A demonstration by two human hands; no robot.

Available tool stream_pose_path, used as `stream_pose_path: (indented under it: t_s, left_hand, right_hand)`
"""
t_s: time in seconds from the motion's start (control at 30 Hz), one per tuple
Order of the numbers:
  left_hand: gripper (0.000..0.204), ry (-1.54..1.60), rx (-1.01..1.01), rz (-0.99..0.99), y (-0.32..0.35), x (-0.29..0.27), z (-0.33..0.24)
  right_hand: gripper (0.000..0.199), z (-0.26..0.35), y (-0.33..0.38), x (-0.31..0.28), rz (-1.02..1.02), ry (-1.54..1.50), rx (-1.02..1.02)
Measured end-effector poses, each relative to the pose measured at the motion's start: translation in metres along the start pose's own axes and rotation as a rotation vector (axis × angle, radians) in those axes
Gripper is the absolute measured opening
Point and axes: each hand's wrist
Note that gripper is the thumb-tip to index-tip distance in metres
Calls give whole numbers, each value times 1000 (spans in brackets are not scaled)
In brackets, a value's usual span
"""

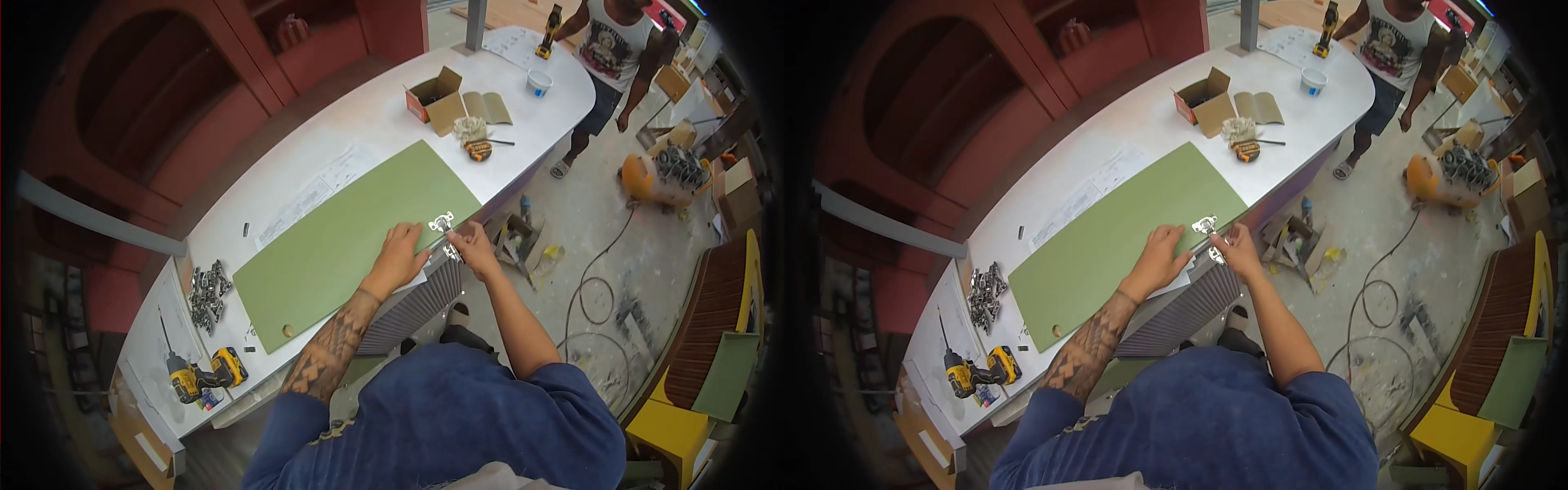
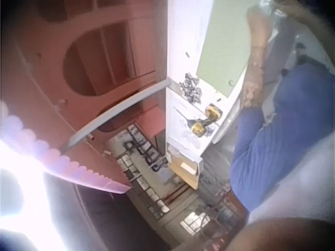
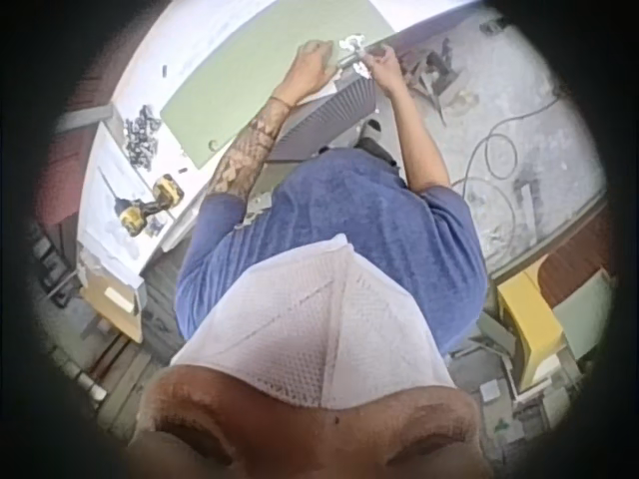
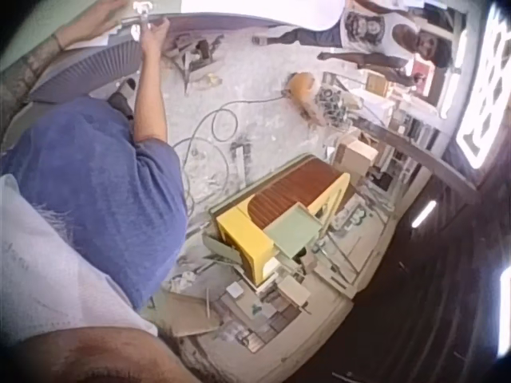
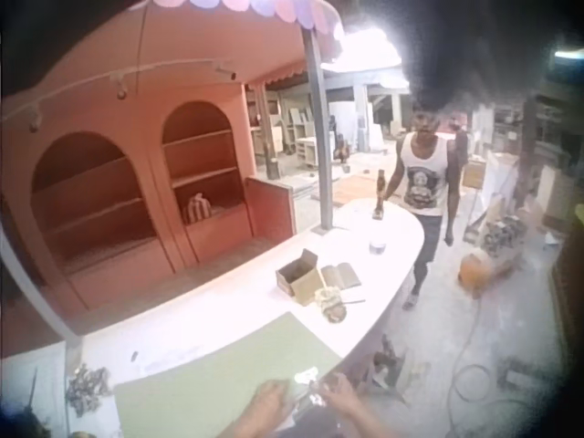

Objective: The person installs metal hinges onto a green cabinet door using a power drill. The person positions the hinges over pre-drilled holes, inserts screws, and drives them in with the drill.

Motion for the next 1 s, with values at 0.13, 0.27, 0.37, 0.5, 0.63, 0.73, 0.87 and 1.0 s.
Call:
stream_pose_path:
  t_s: [0.13, 0.27, 0.37, 0.5, 0.63, 0.73, 0.87, 1.0]
  left_hand:
    - [54, -206, -79, 30, -14, 10, 1]
    - [51, -229, -104, 18, -22, 19, 1]
    - [49, -270, -102, 15, -23, 20, -3]
    - [47, -289, -121, 37, -22, 20, -2]
    - [47, -285, -125, 27, -21, 15, -2]
    - [46, -291, -137, 31, -23, 18, -3]
    - [46, -317, -115, -40, -18, 25, -7]
    - [50, -373, -159, -40, 0, 46, -11]
  right_hand:
    - [80, 51, 19, 20, 101, -73, 145]
    - [80, 43, 8, 10, 109, -69, 143]
    - [80, 34, 3, 5, 131, -69, 112]
    - [78, 39, -2, 1, 183, 105, 175]
    - [73, 43, -8, 1, 202, 202, 177]
    - [80, 43, -8, 0, 193, 126, 136]
    - [81, 31, -10, -2, 153, 174, 151]
    - [77, -15, 6, -2, 123, 64, -114]
Point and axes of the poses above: each hand's wrist, its own y-axis away from the middle knuckle, its own x-axis out of the palm, z = x × y, and after that the axes turned 4 degrees about z, right-handed
